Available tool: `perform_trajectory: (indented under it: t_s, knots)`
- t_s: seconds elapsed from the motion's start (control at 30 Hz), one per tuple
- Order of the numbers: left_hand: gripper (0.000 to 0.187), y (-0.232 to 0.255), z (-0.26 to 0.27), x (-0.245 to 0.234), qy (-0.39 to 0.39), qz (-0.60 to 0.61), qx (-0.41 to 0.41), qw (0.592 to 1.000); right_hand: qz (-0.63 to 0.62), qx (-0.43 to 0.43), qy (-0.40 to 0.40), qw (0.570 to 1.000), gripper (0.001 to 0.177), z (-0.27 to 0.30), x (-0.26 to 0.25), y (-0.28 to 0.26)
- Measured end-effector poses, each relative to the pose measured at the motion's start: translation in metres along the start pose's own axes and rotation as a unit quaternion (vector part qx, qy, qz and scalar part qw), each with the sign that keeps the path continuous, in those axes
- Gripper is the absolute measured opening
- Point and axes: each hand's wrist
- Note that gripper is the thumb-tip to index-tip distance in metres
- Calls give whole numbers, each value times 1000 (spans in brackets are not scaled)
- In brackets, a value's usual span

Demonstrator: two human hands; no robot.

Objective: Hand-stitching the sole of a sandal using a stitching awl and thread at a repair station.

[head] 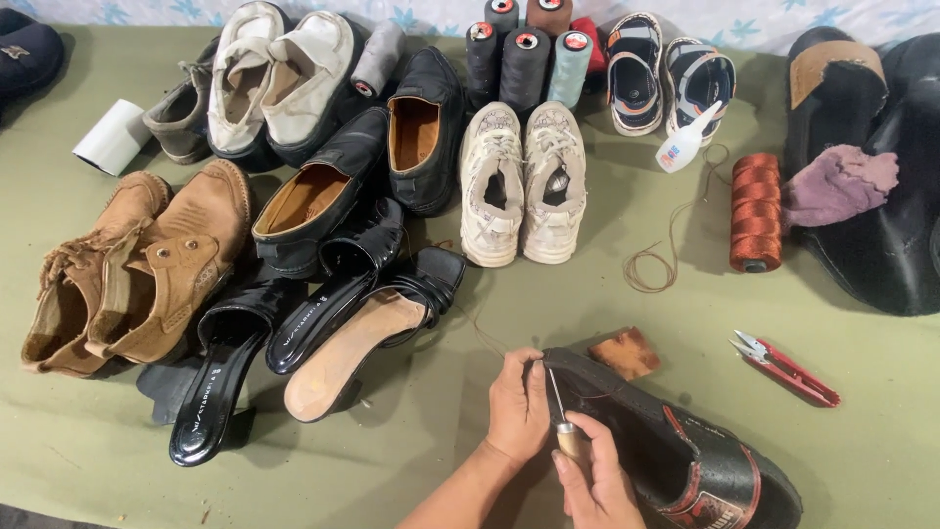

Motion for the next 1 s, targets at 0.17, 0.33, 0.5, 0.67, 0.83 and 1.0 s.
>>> perform_trajectory:
  t_s: [0.17,0.33,0.5,0.67,0.83,1.0]
  knots:
    - [30,0,-2,-1,-5,-4,-6,1000,33,24,14,999,52,0,-3,-2]
    - [31,6,-2,-2,-13,-1,-24,1000,208,0,8,978,57,-13,-12,26]
    - [29,15,-4,-3,-27,4,-65,998,425,32,27,904,57,-6,-10,10]
    - [30,18,-1,-2,-40,4,-71,997,415,-34,49,908,59,-2,-15,25]
    - [29,16,0,-2,-31,-15,-46,998,174,107,-58,977,53,5,-26,-5]
    - [27,13,-2,-1,-37,-24,-35,998,-357,150,-77,919,44,12,-26,-19]
Point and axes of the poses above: each hand's wrist, its own z-axis away from the middle knuckle, its own x-axis out of the palm, y = z × x, and after that the axes turned 10 degrees about -y, right-handed
